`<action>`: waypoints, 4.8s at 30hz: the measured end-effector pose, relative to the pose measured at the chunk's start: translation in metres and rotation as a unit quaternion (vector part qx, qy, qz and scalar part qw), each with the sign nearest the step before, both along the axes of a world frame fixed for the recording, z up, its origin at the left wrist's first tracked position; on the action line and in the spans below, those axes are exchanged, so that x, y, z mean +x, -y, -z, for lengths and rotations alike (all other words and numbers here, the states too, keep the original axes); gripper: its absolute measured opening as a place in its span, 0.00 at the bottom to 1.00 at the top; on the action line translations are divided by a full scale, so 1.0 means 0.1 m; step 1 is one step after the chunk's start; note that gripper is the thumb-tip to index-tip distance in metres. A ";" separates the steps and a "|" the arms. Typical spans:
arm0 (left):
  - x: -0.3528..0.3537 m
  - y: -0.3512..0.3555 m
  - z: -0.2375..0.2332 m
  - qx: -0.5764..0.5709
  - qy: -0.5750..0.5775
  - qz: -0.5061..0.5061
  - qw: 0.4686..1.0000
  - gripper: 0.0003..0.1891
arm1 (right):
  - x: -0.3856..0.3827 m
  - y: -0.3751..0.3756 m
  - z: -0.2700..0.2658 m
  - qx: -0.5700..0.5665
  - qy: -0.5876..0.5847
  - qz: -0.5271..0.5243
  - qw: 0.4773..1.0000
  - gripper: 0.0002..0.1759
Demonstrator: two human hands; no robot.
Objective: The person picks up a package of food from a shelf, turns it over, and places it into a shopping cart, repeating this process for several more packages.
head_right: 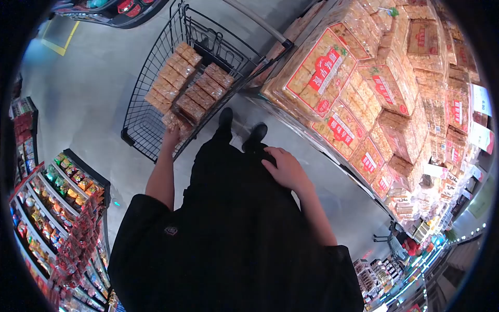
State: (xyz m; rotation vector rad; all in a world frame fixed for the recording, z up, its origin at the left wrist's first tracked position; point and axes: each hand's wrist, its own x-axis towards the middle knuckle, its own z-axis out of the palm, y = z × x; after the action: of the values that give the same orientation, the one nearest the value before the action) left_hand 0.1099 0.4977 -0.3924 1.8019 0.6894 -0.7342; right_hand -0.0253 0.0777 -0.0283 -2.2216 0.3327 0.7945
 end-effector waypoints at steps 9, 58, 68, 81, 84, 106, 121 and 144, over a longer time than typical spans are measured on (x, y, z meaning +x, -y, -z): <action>0.06 -0.50 -2.66 -0.095 -0.024 0.006 0.995 0.20 | 0.14 0.06 0.18 0.086 -0.014 0.002 0.996 0.23; -0.85 5.12 -3.70 -0.250 0.368 0.619 0.647 0.40 | -2.14 2.10 0.24 0.079 0.554 0.522 0.643 0.57; -0.89 5.14 -3.82 -0.212 0.363 0.631 0.652 0.43 | -2.21 2.22 0.35 0.026 0.544 0.495 0.677 0.53; -0.90 5.16 -3.81 -0.249 0.325 0.612 0.677 0.43 | -2.21 2.21 0.24 -0.011 0.554 0.478 0.682 0.50; -0.90 5.16 -3.81 -0.244 0.335 0.615 0.671 0.42 | -2.20 2.22 0.29 0.011 0.556 0.485 0.675 0.50; -0.93 5.16 -3.83 -0.240 0.337 0.618 0.668 0.43 | -2.19 2.26 0.41 -0.036 0.576 0.465 0.671 0.46; -0.53 4.80 -3.61 -0.162 0.174 0.523 0.819 0.30 | -2.42 2.28 -0.14 0.048 0.393 0.516 0.760 0.47; -1.32 5.81 -4.06 -0.450 0.197 0.499 0.714 0.60 | -2.70 3.08 -0.28 0.243 0.521 0.539 0.615 0.49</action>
State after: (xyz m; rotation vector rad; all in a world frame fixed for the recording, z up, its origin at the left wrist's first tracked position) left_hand -0.0221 -0.0835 0.0141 1.1725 -0.9409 -1.0523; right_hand -0.2957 -0.2308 -0.0005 -1.2020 0.6270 -0.9653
